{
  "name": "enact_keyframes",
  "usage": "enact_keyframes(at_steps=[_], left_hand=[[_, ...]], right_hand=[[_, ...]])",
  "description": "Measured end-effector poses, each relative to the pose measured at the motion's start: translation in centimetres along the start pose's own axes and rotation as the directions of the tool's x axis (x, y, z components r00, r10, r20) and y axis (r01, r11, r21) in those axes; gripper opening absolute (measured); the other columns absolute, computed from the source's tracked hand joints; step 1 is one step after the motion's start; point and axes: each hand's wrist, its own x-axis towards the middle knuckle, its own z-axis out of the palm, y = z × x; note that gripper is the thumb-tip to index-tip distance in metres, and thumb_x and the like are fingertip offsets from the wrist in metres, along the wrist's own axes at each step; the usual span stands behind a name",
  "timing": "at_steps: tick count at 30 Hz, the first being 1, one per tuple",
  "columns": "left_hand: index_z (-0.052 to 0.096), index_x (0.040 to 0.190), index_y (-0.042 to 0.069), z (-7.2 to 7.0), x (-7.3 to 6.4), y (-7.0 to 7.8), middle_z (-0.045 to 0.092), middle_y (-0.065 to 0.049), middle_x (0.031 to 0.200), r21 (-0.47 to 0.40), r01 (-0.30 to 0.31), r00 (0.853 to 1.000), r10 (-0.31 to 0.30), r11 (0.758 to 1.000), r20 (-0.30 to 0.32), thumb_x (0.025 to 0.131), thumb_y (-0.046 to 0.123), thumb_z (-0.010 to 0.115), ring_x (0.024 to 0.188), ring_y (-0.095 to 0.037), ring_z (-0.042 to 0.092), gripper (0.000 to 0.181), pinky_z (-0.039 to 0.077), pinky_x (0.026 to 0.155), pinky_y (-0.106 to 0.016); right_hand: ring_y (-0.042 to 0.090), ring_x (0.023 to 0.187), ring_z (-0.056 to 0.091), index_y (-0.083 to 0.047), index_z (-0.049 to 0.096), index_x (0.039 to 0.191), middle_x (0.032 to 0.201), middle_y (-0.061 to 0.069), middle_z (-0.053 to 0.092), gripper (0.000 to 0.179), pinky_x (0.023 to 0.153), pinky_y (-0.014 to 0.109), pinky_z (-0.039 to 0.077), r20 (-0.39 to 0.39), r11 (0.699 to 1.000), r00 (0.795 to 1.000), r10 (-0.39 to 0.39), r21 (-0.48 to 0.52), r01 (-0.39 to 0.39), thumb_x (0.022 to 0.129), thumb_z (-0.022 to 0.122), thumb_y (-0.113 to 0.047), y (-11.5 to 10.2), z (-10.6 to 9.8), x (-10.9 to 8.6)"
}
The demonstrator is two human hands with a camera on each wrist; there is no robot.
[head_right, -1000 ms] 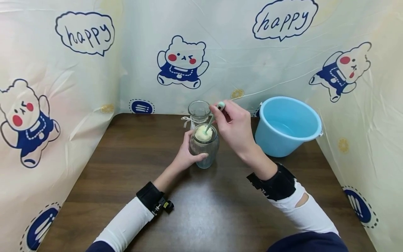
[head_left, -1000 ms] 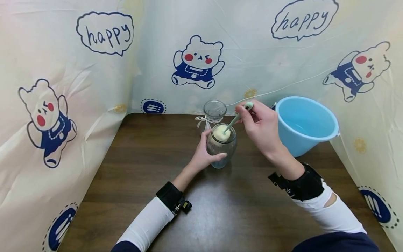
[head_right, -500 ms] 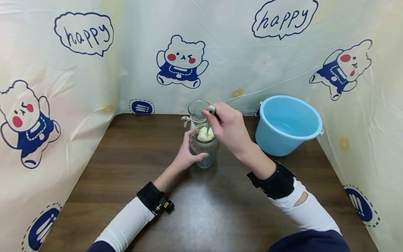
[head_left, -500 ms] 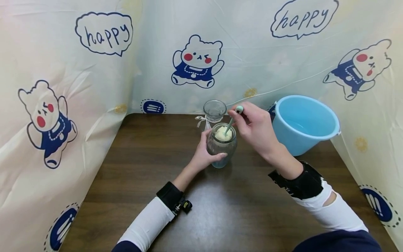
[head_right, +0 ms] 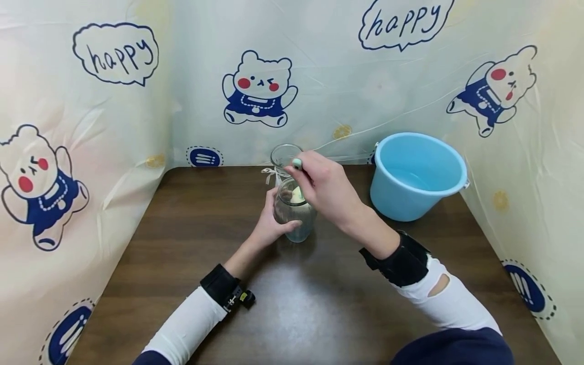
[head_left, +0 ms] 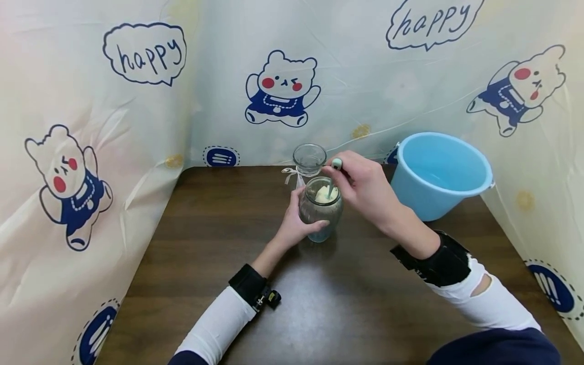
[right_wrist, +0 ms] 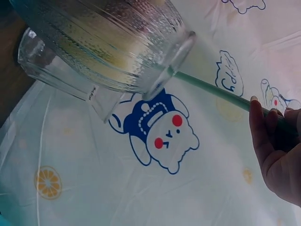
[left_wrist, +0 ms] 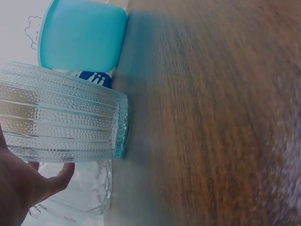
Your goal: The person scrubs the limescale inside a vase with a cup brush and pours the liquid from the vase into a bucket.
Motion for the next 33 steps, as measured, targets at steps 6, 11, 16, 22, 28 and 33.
enact_keyframes(at_steps=[6,11,16,22,28,33], left_hand=[[0.026,0.144,0.021,0.0,0.0,-0.1,0.047,-0.005,0.141,-0.008,-0.002,1.0,0.002,1.0,-0.006,0.068,0.026,0.085,0.126,-0.013,0.043,0.097,0.037,0.105,-0.046],[0.026,0.144,0.019,-0.1,0.1,0.0,0.048,-0.007,0.14,-0.01,-0.013,1.0,0.013,1.0,-0.011,0.068,0.025,0.085,0.126,-0.016,0.044,0.097,0.037,0.106,-0.048],[0.027,0.144,0.017,0.0,0.2,0.0,0.047,-0.007,0.141,0.001,-0.023,1.0,0.023,1.0,0.001,0.068,0.024,0.085,0.126,-0.017,0.043,0.097,0.037,0.106,-0.049],[0.028,0.143,0.018,-0.1,0.1,0.0,0.049,-0.006,0.139,0.011,-0.009,1.0,0.009,1.0,-0.005,0.066,0.025,0.086,0.125,-0.014,0.044,0.097,0.038,0.105,-0.045],[0.027,0.143,0.018,0.0,0.1,0.1,0.049,-0.007,0.139,0.009,-0.004,1.0,0.004,1.0,-0.005,0.066,0.025,0.086,0.125,-0.014,0.044,0.097,0.039,0.105,-0.045],[0.027,0.143,0.012,-0.2,0.0,0.8,0.049,-0.012,0.139,-0.003,-0.021,1.0,0.021,1.0,0.0,0.067,0.021,0.085,0.125,-0.019,0.045,0.097,0.039,0.105,-0.048]], right_hand=[[0.01,0.067,0.047,-0.003,0.067,0.091,0.077,0.004,0.059,0.007,0.057,0.025,0.042,0.014,1.0,1.0,0.002,-0.015,-0.002,0.091,0.065,-0.01,-0.3,-0.4,0.5],[0.009,0.064,0.042,-0.005,0.065,0.088,0.072,0.003,0.051,0.012,0.056,0.025,0.038,0.047,0.999,0.998,0.029,-0.022,-0.028,0.095,0.062,-0.014,-0.4,-0.7,0.9],[0.008,0.059,0.037,-0.007,0.061,0.081,0.066,0.001,0.044,0.016,0.052,0.025,0.034,0.057,0.997,0.996,0.075,-0.017,-0.074,0.095,0.062,-0.016,-0.3,-0.6,0.6],[0.007,0.061,0.044,-0.007,0.064,0.083,0.068,0.002,0.051,0.018,0.053,0.024,0.038,0.024,0.994,0.994,0.11,0.015,-0.11,0.096,0.06,-0.019,-0.5,-1.0,0.8],[0.012,0.061,0.061,-0.002,0.065,0.083,0.075,0.013,0.063,0.014,0.056,0.025,0.051,0.044,0.972,0.975,0.22,0.079,-0.223,0.095,0.06,-0.008,-1.7,-1.2,0.9],[0.012,0.057,0.063,-0.001,0.065,0.083,0.076,0.011,0.063,0.019,0.054,0.022,0.054,0.019,0.95,0.959,0.283,0.128,-0.283,0.097,0.059,-0.012,-1.5,-1.1,1.2]])
